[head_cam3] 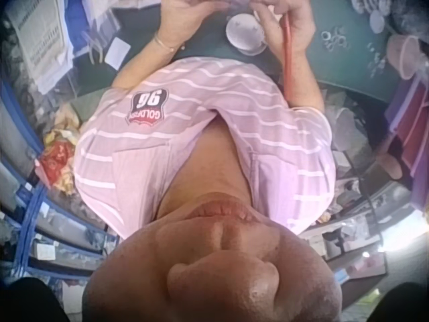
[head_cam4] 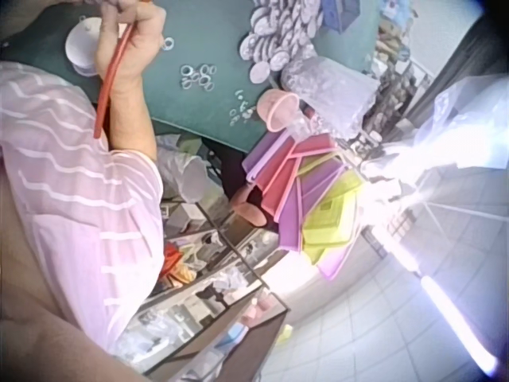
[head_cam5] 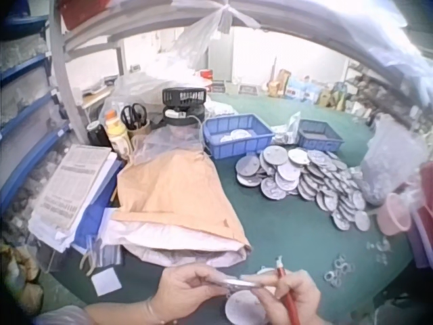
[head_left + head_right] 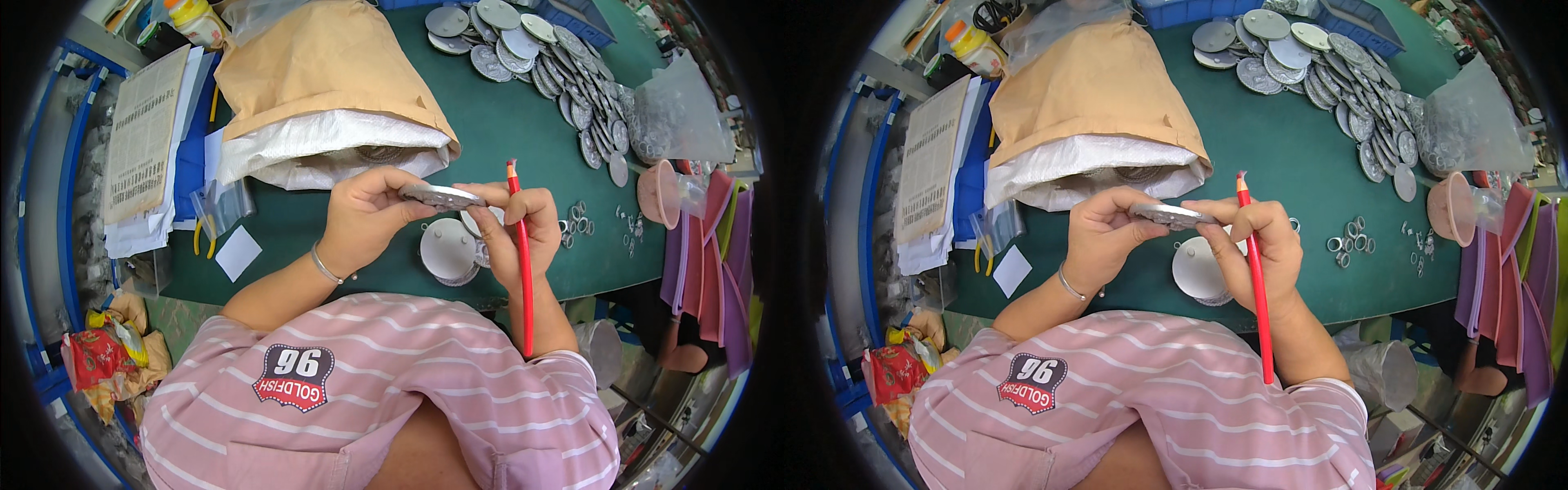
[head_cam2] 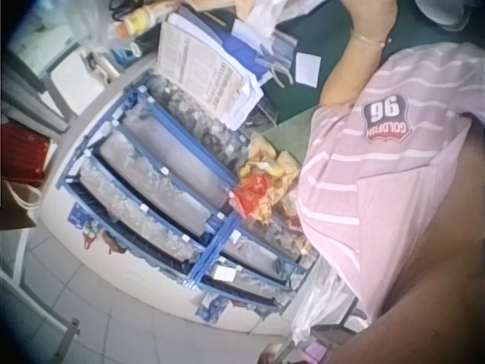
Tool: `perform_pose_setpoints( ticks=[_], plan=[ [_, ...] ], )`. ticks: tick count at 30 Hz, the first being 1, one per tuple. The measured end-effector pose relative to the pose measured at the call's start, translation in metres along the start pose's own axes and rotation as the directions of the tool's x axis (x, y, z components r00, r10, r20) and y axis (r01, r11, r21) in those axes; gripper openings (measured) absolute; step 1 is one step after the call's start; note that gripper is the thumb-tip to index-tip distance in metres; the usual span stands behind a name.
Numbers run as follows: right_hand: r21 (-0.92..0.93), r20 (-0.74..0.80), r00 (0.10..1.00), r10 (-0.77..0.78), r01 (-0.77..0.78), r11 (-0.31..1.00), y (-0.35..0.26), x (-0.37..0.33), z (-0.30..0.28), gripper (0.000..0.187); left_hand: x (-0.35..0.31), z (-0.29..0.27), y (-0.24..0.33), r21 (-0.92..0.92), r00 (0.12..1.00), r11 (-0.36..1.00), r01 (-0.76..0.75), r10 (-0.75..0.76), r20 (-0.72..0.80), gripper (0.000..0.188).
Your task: The person sits and works on small, round, silver-colored metal pieces with embossed designs. They use a red pencil-like tool to apply a substance to the edges and surfaces of the pieces, then place them on the table.
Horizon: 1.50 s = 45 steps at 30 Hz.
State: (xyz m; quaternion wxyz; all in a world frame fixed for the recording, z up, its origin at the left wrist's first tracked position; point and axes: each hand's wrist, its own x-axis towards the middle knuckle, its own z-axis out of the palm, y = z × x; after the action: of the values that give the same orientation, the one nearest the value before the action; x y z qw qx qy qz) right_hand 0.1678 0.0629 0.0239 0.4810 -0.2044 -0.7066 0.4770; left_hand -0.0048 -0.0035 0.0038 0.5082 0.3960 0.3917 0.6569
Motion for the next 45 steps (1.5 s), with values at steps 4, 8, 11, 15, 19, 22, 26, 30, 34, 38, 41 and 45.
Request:
perform_pose_setpoints(
  ticks=[4, 8, 11, 15, 19, 22, 26, 30, 34, 38, 41, 45],
  plan=[
    [-0.102, 0.023, 0.996, -0.087, 0.089, 0.991, -0.004, 0.005, 0.001, 0.033, -0.001, 0.000, 0.002, 0.331, 0.978, 0.921, -0.207, 0.204, 0.047, 0.020],
    [-0.200, 0.188, 0.959, -0.210, 0.247, 0.948, -0.006, 0.011, 0.001, 0.037, 0.005, 0.004, 0.011, 0.616, 0.853, 0.603, -0.507, 0.456, 0.255, 0.023],
    [-0.153, 0.126, 0.964, -0.234, 0.252, 0.956, -0.002, 0.009, 0.002, 0.037, 0.003, 0.006, 0.009, 0.627, 0.838, 0.585, -0.515, 0.498, 0.223, 0.024],
    [0.199, -0.090, 0.996, -0.013, 0.031, 0.980, 0.004, 0.002, 0.002, 0.041, 0.005, 0.010, 0.014, 0.618, 0.948, 0.726, -0.302, 0.299, 0.111, 0.025],
    [0.572, -0.127, 0.977, 0.170, -0.068, 0.818, 0.008, 0.003, -0.006, 0.043, 0.006, 0.004, 0.004, 0.558, 0.953, 0.773, -0.303, 0.262, 0.155, 0.020],
    [0.595, -0.094, 0.984, 0.153, -0.068, 0.801, 0.011, 0.003, -0.008, 0.043, 0.004, 0.005, 0.003, 0.535, 0.949, 0.786, -0.309, 0.294, 0.115, 0.019],
    [0.586, -0.077, 0.986, 0.148, -0.075, 0.807, 0.013, 0.002, -0.009, 0.042, 0.002, 0.003, 0.006, 0.560, 0.933, 0.753, -0.345, 0.341, 0.116, 0.020],
    [0.547, -0.077, 0.983, 0.169, -0.100, 0.831, 0.015, 0.001, -0.011, 0.041, 0.003, 0.003, 0.005, 0.552, 0.914, 0.736, -0.392, 0.381, 0.142, 0.021],
    [0.430, -0.074, 0.990, 0.122, -0.079, 0.900, 0.014, 0.001, -0.012, 0.041, 0.001, 0.001, 0.002, 0.515, 0.938, 0.787, -0.339, 0.326, 0.120, 0.019],
    [0.284, -0.006, 1.000, -0.007, 0.009, 0.959, 0.011, 0.003, -0.012, 0.030, -0.001, -0.004, -0.009, 0.369, 0.968, 0.896, -0.246, 0.250, 0.039, 0.018],
    [0.056, -0.206, 0.977, -0.054, 0.067, 0.996, -0.001, 0.005, -0.004, 0.027, 0.000, -0.005, -0.015, 0.324, 0.964, 0.912, -0.252, 0.266, 0.002, 0.018],
    [-0.128, -0.171, 0.962, -0.213, 0.192, 0.973, -0.003, 0.001, -0.010, 0.034, 0.001, -0.009, -0.018, 0.339, 0.959, 0.903, -0.263, 0.282, -0.007, 0.017]
  ],
)
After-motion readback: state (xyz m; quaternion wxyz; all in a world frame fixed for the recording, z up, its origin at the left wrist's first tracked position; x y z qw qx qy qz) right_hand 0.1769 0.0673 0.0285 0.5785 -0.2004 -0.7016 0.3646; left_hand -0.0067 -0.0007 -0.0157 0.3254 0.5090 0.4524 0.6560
